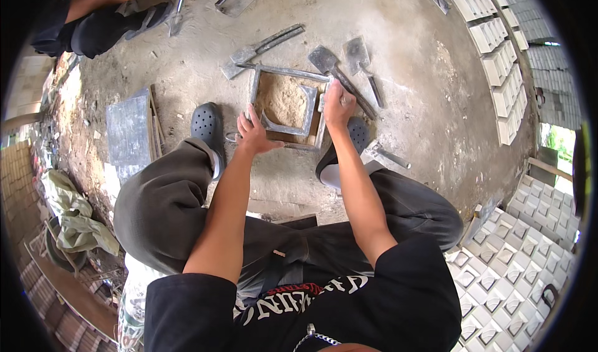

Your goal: The person prepares and compresses material into a square metal mold by hand and with a small metal tool while sitting on the ground.

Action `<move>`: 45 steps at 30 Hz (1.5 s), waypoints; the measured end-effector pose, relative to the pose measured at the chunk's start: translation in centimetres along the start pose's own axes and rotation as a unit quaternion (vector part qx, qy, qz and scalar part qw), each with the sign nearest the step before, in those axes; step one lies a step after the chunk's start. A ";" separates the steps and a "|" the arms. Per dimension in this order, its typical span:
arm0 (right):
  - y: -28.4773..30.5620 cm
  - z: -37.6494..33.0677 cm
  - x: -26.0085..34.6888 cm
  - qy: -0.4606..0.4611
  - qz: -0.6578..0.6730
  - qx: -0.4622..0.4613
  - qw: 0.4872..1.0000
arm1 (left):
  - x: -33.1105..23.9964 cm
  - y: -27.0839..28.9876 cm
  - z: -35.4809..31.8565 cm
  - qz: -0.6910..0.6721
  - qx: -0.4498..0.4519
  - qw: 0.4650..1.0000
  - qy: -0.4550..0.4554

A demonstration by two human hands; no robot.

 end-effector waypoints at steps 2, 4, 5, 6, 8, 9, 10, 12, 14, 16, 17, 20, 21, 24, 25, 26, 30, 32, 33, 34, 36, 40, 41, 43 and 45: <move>-0.7 1.3 0.6 -0.025 -0.051 0.033 0.998 | -0.2 0.5 0.6 0.003 -0.022 1.000 -0.018; 2.9 -2.5 0.8 -0.041 -0.042 0.018 0.998 | 1.2 -3.4 -2.7 0.010 0.032 0.999 0.011; 4.5 -3.9 1.1 -0.046 -0.038 0.011 0.998 | 1.6 -5.0 -4.4 0.012 0.057 0.998 0.024; 5.7 -4.1 1.0 -0.020 -0.021 -0.018 0.999 | 0.5 -4.8 -4.5 0.007 0.059 0.998 0.012; 2.9 -1.8 -1.3 -0.026 0.067 -0.008 0.997 | -1.1 -0.7 -1.5 -0.002 0.022 1.000 -0.021; 2.0 -2.5 -2.2 -0.088 0.074 0.021 0.993 | 0.0 -1.0 -1.6 -0.004 0.023 1.000 -0.009; 1.9 -2.4 -1.0 -0.066 0.073 0.006 0.995 | 0.3 -0.8 -1.4 -0.006 0.019 1.000 -0.006; 1.9 -2.8 1.6 -0.020 0.074 -0.021 0.997 | 1.3 -1.0 -1.0 0.003 -0.003 1.000 -0.003; 3.9 -4.7 -0.3 0.019 0.035 -0.013 0.999 | 0.0 -1.9 -1.4 -0.003 0.016 1.000 0.001; 2.0 -4.5 -0.1 -0.003 0.024 0.016 1.000 | 0.2 -1.2 -1.1 -0.012 0.008 1.000 0.006; 2.3 -4.0 0.4 -0.001 0.034 0.001 0.999 | 0.1 -0.9 -0.8 -0.013 0.006 1.000 0.003; 3.4 -4.7 1.3 0.007 0.141 -0.038 0.989 | 0.5 -0.9 -1.1 -0.007 0.010 1.000 0.015; 4.4 -5.7 0.8 0.030 0.155 -0.048 0.986 | 0.0 -1.0 -1.2 -0.008 0.011 1.000 0.012; 2.6 -4.9 -1.1 -0.030 0.105 -0.015 0.994 | 0.8 -0.9 0.1 -0.001 -0.008 1.000 -0.018; 3.0 -4.6 -0.3 -0.012 0.104 -0.039 0.994 | 0.7 -1.0 0.0 -0.001 -0.010 1.000 -0.021; 3.3 -4.2 0.5 0.006 0.103 -0.063 0.993 | 0.6 -1.0 0.0 -0.002 -0.011 1.000 -0.024; 4.3 -4.2 -1.0 0.060 0.117 -0.050 0.990 | -0.6 -1.0 0.1 -0.005 -0.010 0.999 -0.038; 2.1 -2.9 -0.4 -0.021 0.043 -0.034 0.998 | 0.7 -0.7 0.8 -0.001 -0.031 0.999 -0.044; 2.5 -2.6 0.6 -0.004 0.068 -0.055 0.996 | 0.8 -0.7 0.5 -0.006 -0.025 0.999 -0.032; 2.7 -2.3 1.4 0.013 0.093 -0.076 0.993 | 0.8 -0.6 0.4 -0.011 -0.020 1.000 -0.020; 4.1 -2.4 1.1 0.031 0.148 -0.099 0.983 | -0.1 -0.6 -0.8 0.000 0.011 1.000 0.008; 1.8 0.4 -1.8 -0.053 0.079 -0.036 0.995 | 0.2 -1.0 0.1 -0.010 -0.021 0.999 -0.026; 1.6 0.9 -0.5 -0.043 0.092 -0.056 0.993 | 0.6 -0.9 0.3 -0.009 -0.022 1.000 -0.020; 2.4 1.1 1.4 -0.024 0.115 -0.101 0.988 | 0.9 -0.8 0.3 -0.006 -0.019 1.000 -0.011; 3.3 0.2 0.5 0.022 0.026 -0.114 0.993 | 0.2 -0.9 0.0 -0.004 -0.019 1.000 -0.016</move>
Point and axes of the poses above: each hand's wrist, its own z-axis towards the middle knuckle, its own y-axis out of the back of the hand, x = y × z, the point moved 9 cm from there along z, towards the middle knuckle, and after that the axes turned 8 degrees about y, right-handed, at the moved point
